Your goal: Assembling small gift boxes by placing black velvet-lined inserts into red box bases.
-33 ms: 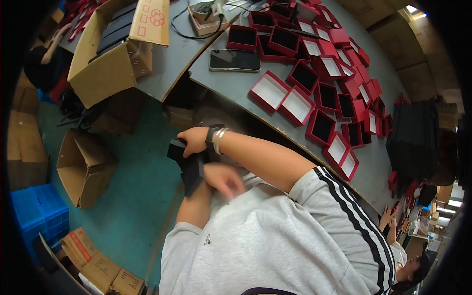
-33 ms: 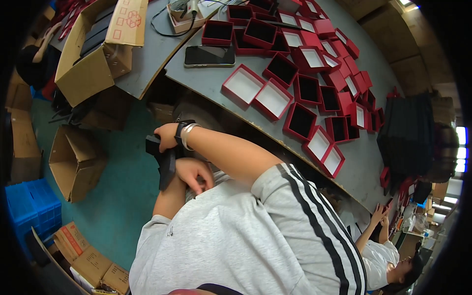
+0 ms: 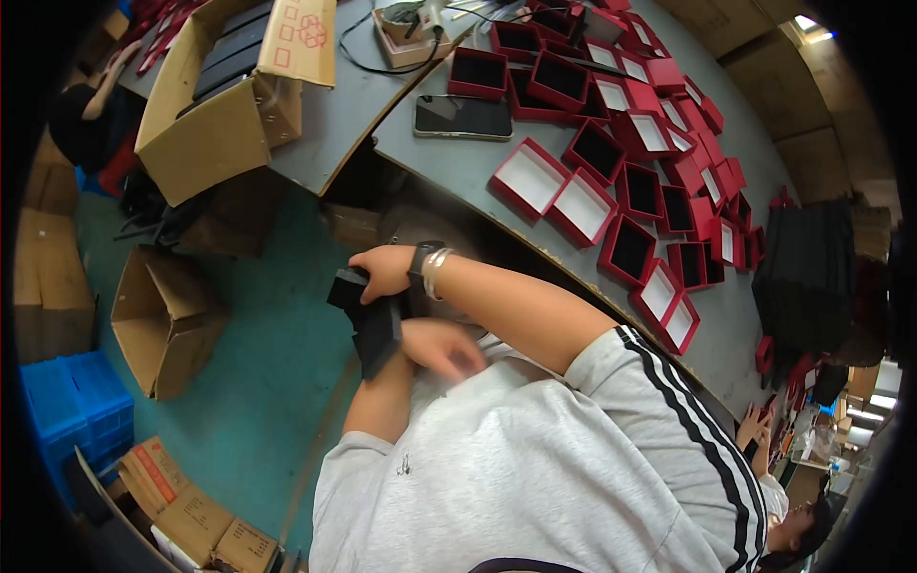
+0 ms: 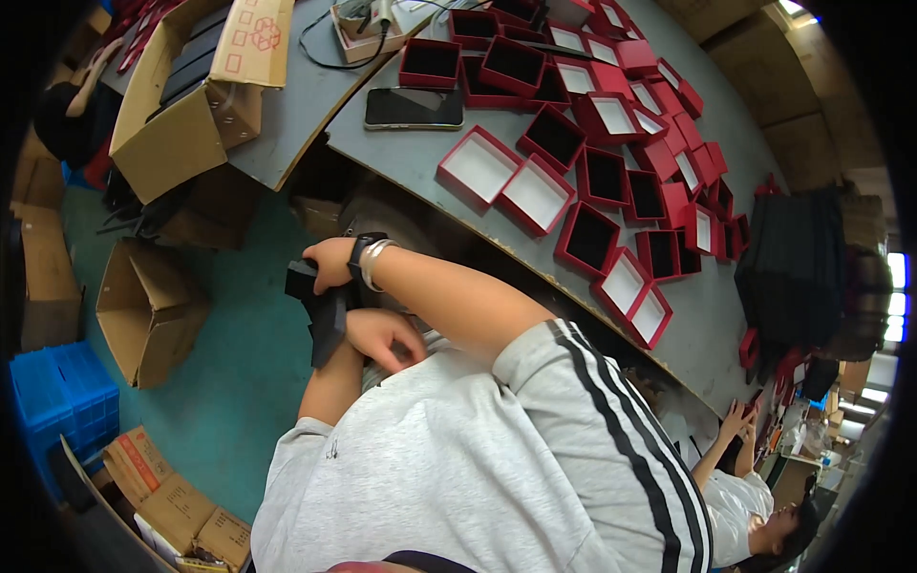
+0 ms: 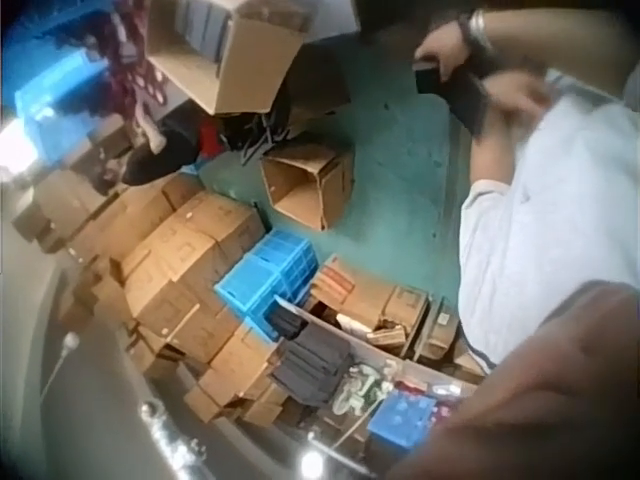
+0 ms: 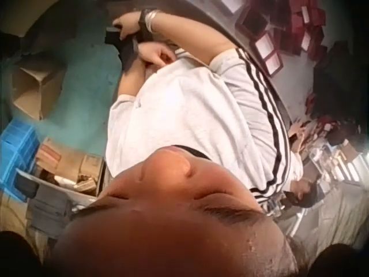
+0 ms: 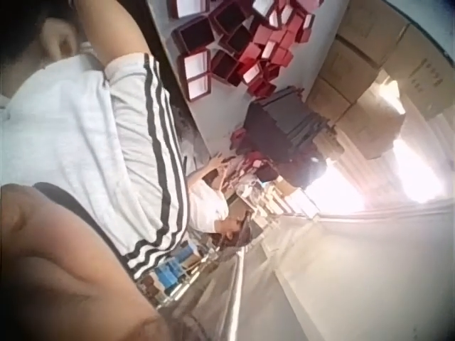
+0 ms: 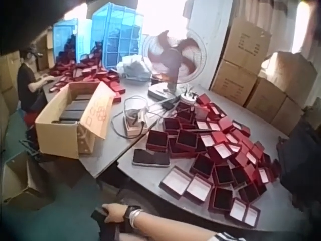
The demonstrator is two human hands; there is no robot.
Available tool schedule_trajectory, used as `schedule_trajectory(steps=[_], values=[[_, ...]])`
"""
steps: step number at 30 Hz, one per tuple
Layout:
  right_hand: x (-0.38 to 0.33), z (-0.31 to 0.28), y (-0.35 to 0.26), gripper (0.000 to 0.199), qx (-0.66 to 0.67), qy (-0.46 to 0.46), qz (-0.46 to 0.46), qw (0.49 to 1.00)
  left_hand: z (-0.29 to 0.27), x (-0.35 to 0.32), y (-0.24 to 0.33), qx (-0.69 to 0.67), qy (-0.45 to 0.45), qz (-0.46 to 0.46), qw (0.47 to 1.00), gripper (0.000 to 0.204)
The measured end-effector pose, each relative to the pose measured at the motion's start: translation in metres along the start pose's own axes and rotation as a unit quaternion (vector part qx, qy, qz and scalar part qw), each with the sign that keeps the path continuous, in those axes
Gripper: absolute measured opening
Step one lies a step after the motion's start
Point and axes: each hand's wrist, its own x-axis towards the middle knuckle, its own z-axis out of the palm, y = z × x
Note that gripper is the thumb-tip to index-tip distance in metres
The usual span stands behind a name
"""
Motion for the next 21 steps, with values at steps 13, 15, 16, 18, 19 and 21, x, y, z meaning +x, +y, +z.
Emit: schedule_trajectory(steps=[13,15,16,18,19,21], values=[[-0.063,0.000,0.005,0.070,0.178,0.110,-0.070,0.975,0.106,-0.073,-0.016,-0.120,0.836,0.091,0.528,0.064],[-0.084,-0.007,-0.004,0.077,0.173,0.115,-0.119,0.971,0.088,-0.067,-0.015,-0.158,0.810,0.086,0.558,0.061],[-0.095,-0.011,-0.004,0.084,0.160,0.120,-0.166,0.966,0.081,-0.068,0.000,-0.149,0.774,0.057,0.613,0.059],[-0.117,-0.018,0.004,0.094,0.170,0.084,-0.201,0.961,0.080,-0.069,0.027,-0.093,0.717,-0.050,0.689,0.057],[-0.131,-0.019,0.005,0.093,0.168,0.062,-0.205,0.962,0.080,-0.064,0.042,-0.033,0.679,-0.097,0.727,0.056],[-0.159,-0.021,0.004,0.084,0.206,0.026,-0.226,0.952,0.080,-0.049,0.067,0.034,0.625,-0.158,0.764,0.060]])
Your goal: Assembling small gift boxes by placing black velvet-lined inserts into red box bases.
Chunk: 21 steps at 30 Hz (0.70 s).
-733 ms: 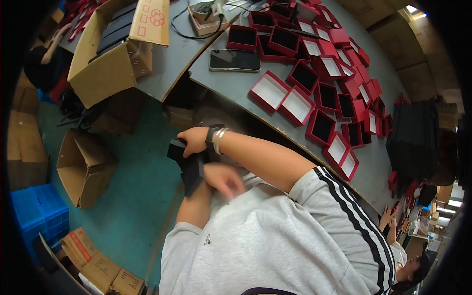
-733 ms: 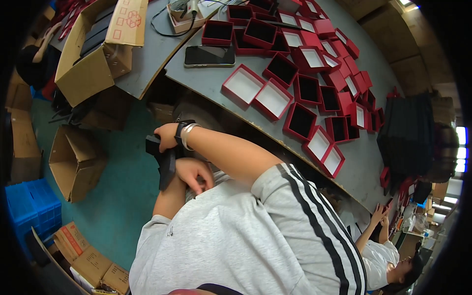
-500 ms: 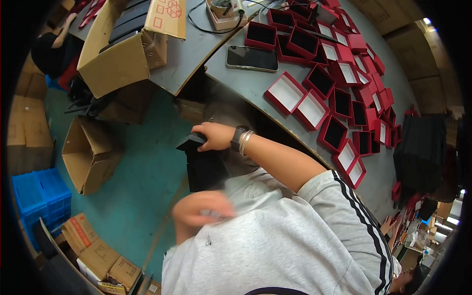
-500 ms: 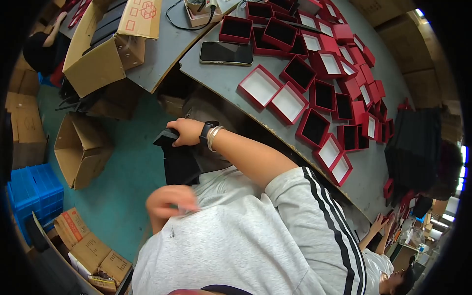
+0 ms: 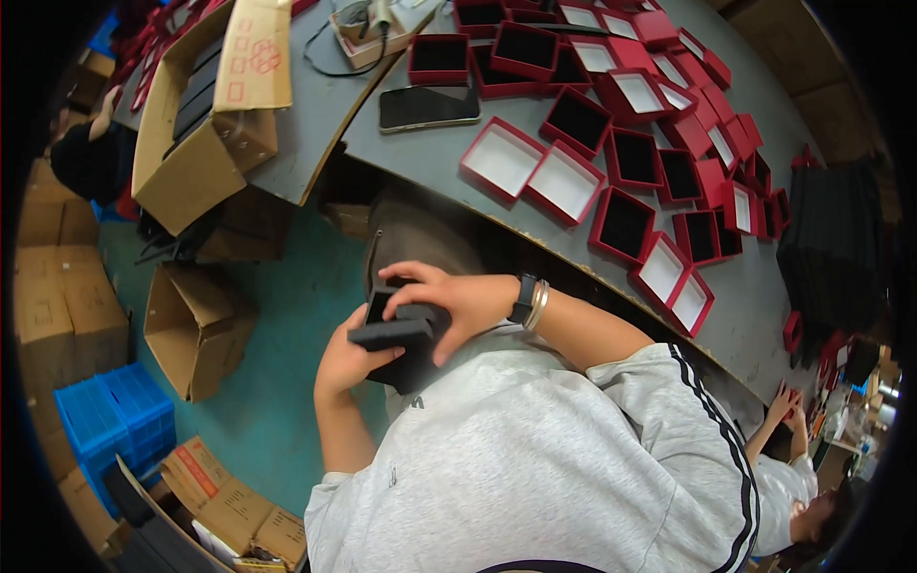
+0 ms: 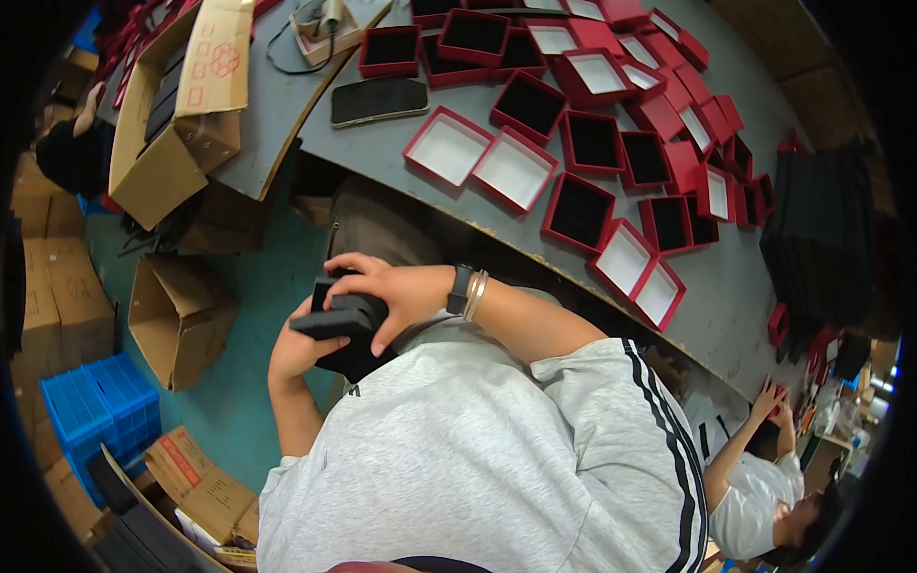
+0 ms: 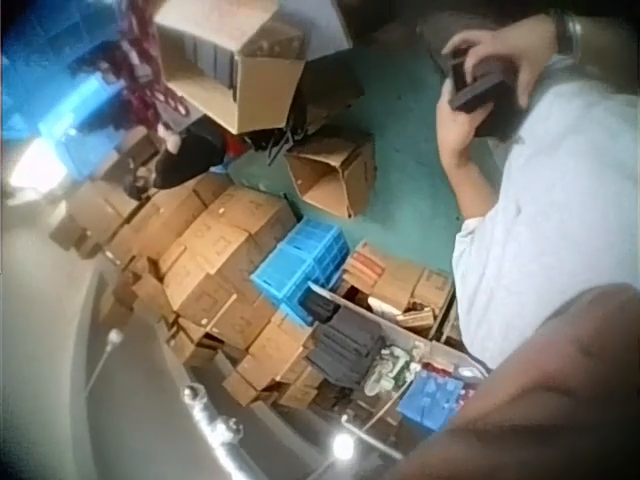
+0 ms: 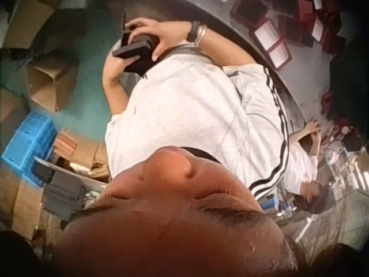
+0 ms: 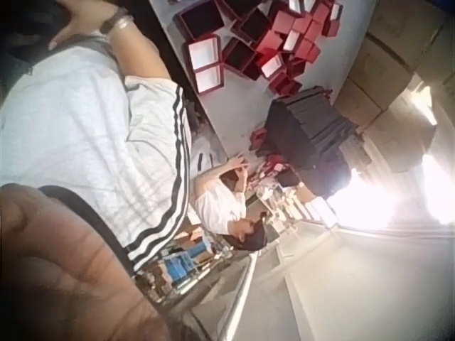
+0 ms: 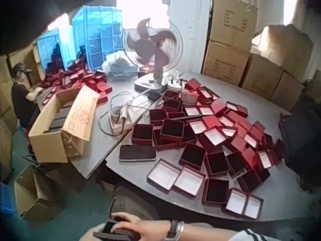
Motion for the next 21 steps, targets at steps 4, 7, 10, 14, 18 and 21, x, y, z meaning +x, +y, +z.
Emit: schedule_trajectory(steps=[4,7,10,14,18,21], values=[[-0.050,0.005,-0.022,0.072,0.084,0.051,-0.031,0.995,0.012,-0.001,0.016,0.051,-0.116,0.029,0.992,0.062],[-0.080,0.014,-0.028,0.063,0.181,0.117,-0.008,0.977,0.008,0.008,-0.008,0.061,-0.195,0.078,0.976,0.059],[-0.111,0.016,-0.017,0.055,0.312,0.220,0.017,0.924,0.011,0.009,-0.016,-0.058,-0.134,0.039,0.989,0.057],[-0.146,0.011,-0.012,0.057,0.349,0.348,-0.038,0.869,0.013,0.015,-0.010,-0.153,-0.083,0.122,0.977,0.069],[-0.204,-0.005,-0.048,0.059,0.177,0.382,0.053,0.905,-0.016,0.027,-0.032,-0.313,-0.051,0.104,0.943,0.036],[-0.248,-0.010,-0.080,0.043,0.063,0.473,0.148,0.866,0.055,0.037,0.073,-0.032,-0.150,0.243,0.958,0.042]])
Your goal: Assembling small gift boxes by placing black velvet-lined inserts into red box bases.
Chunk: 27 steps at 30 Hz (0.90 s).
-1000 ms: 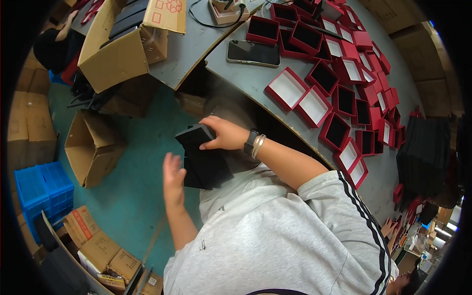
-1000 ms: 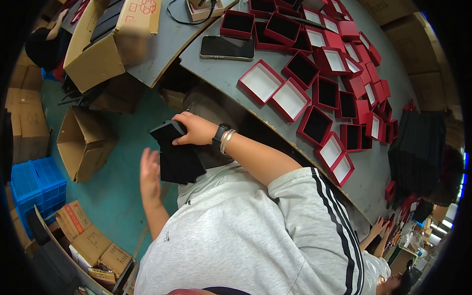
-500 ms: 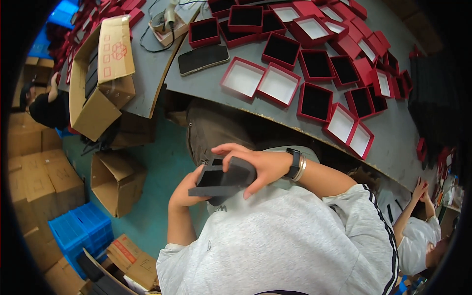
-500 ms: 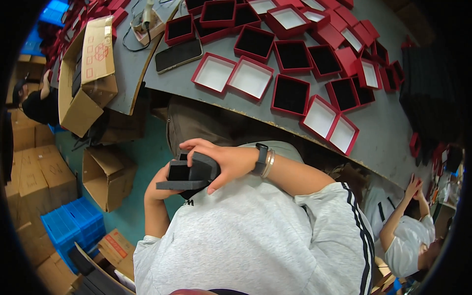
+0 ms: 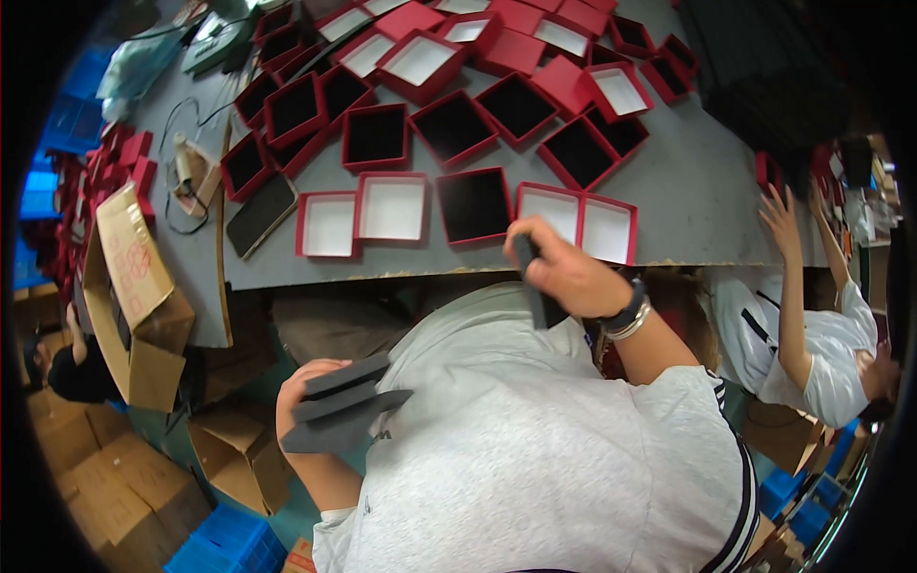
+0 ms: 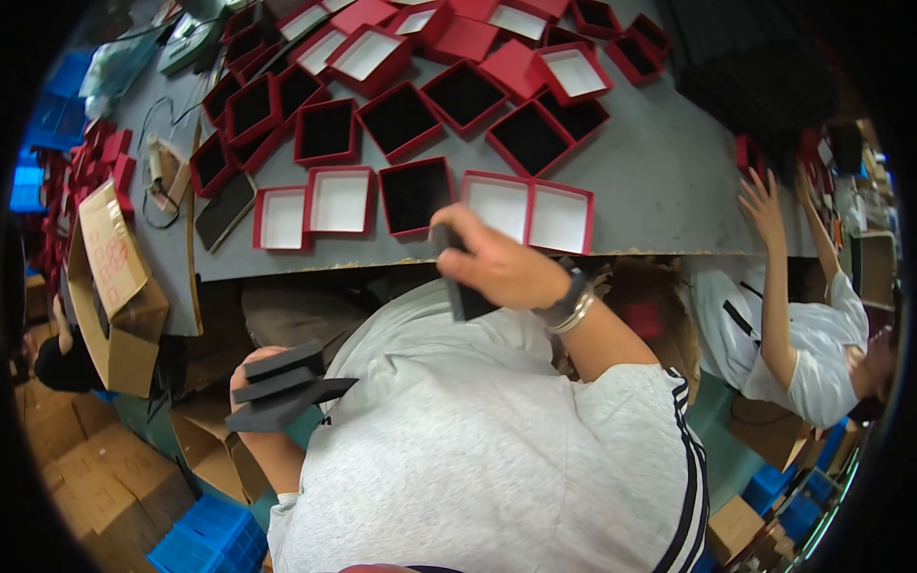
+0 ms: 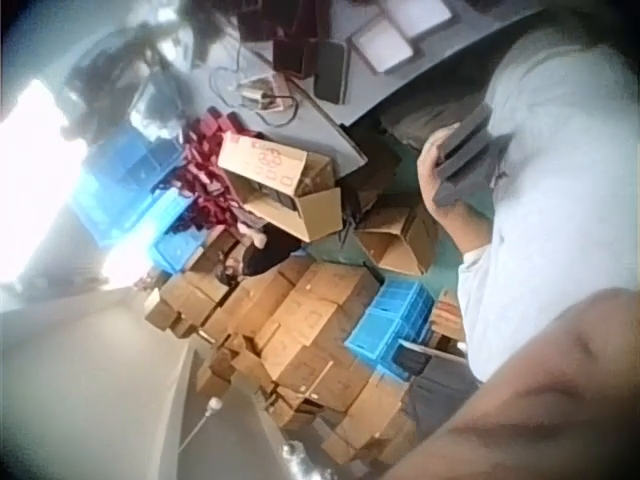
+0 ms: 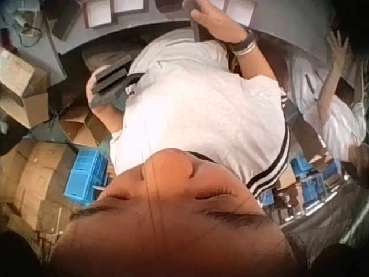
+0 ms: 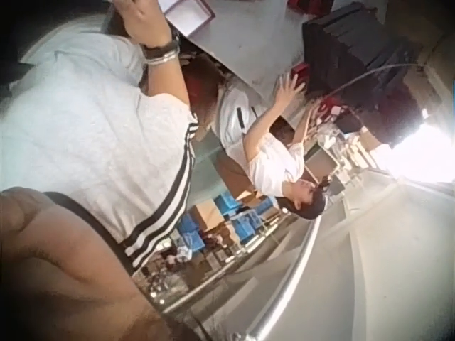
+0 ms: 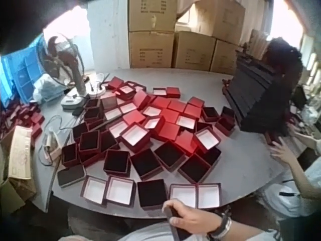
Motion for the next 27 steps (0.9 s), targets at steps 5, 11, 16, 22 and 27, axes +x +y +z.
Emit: schedule_trajectory(steps=[5,11,16,22,27], values=[[-0.027,-0.059,0.003,0.043,0.040,0.230,0.061,0.970,0.067,0.114,0.042,0.367,-0.288,0.073,0.881,0.036],[-0.014,-0.045,0.016,0.045,-0.091,0.338,0.093,0.932,0.155,0.159,0.019,0.441,-0.405,0.154,0.786,0.036],[-0.021,-0.028,0.030,0.053,-0.139,0.382,0.147,0.902,0.160,0.169,0.000,0.392,-0.435,0.109,0.803,0.041],[-0.011,-0.021,0.038,0.054,-0.292,0.370,0.074,0.879,0.174,0.174,-0.011,0.400,-0.439,-0.002,0.805,0.045],[-0.005,-0.026,0.057,0.049,-0.465,0.382,-0.019,0.798,0.176,0.164,-0.019,0.409,-0.437,0.006,0.801,0.045]])
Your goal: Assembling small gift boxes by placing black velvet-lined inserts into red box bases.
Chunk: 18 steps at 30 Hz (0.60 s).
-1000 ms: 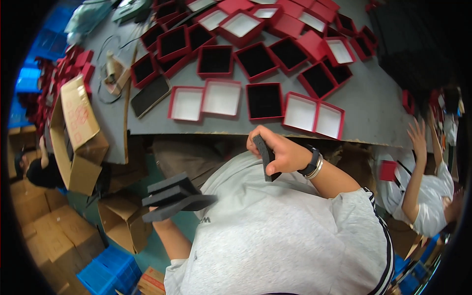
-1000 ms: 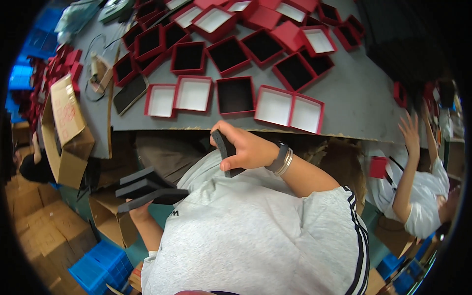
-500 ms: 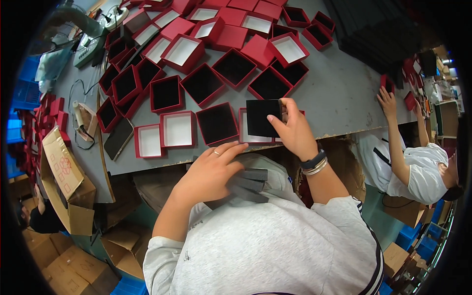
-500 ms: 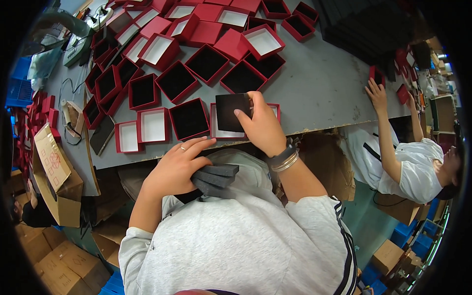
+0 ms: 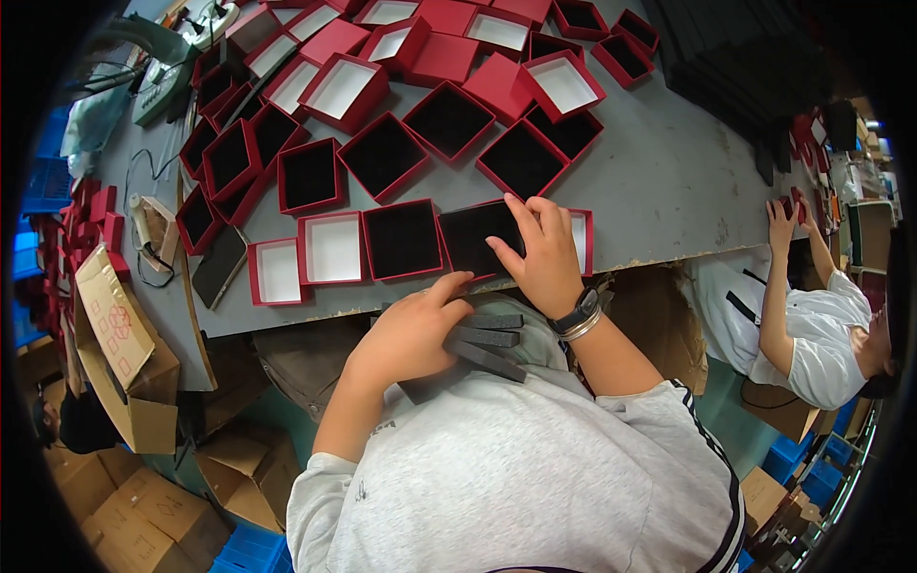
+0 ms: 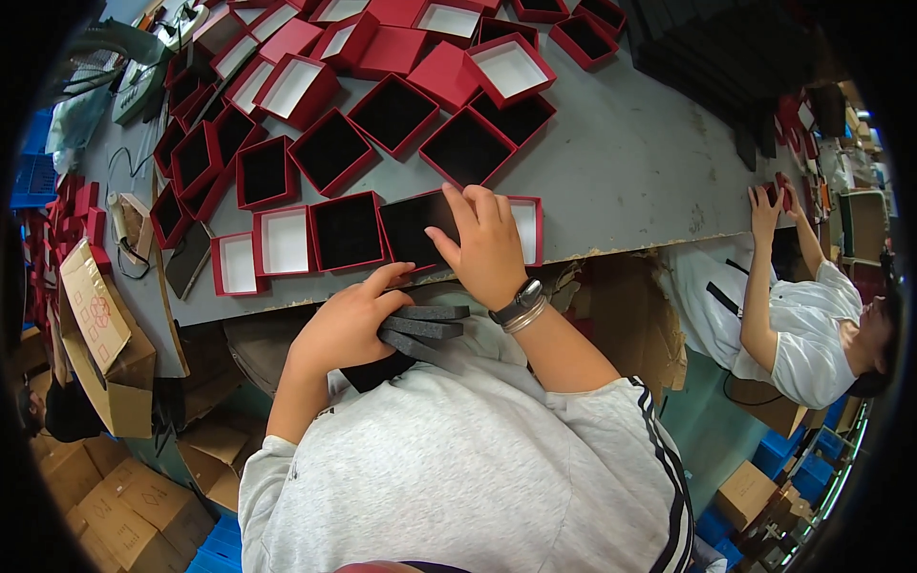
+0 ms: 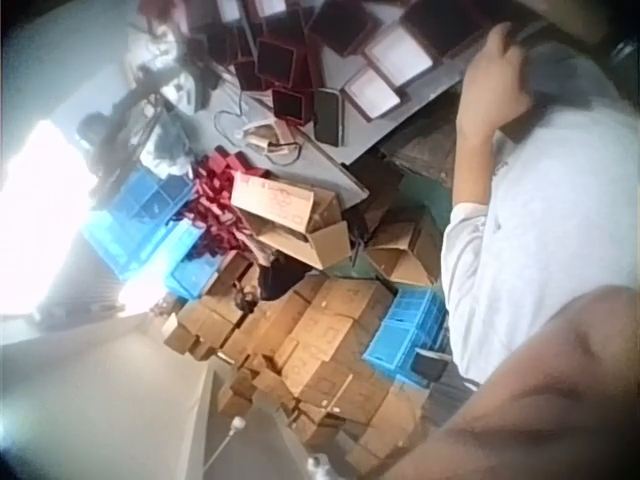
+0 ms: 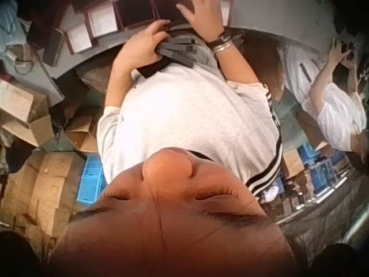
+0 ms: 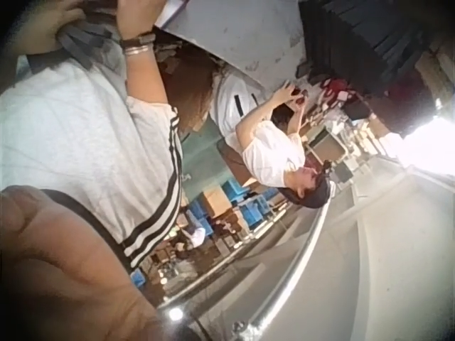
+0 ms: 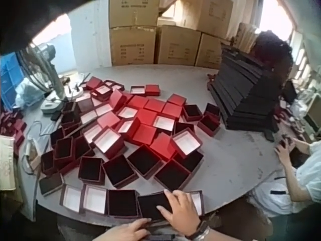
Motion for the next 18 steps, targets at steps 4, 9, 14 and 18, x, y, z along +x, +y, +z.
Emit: schedule_trajectory(steps=[4,9,14,18], values=[[-0.001,0.006,0.008,0.046,0.062,-0.027,0.009,0.998,0.005,-0.007,0.002,0.014,0.067,0.024,0.997,0.045],[0.003,-0.004,-0.004,0.044,-0.067,-0.055,-0.102,0.991,0.007,-0.015,-0.006,0.020,0.121,0.009,0.992,0.045],[-0.003,-0.024,-0.005,0.040,-0.037,-0.072,-0.138,0.987,0.005,-0.016,-0.011,-0.031,0.099,-0.003,0.995,0.047],[0.003,-0.027,-0.007,0.047,-0.022,-0.137,-0.183,0.973,0.007,-0.015,-0.014,-0.021,0.094,0.003,0.995,0.048]])
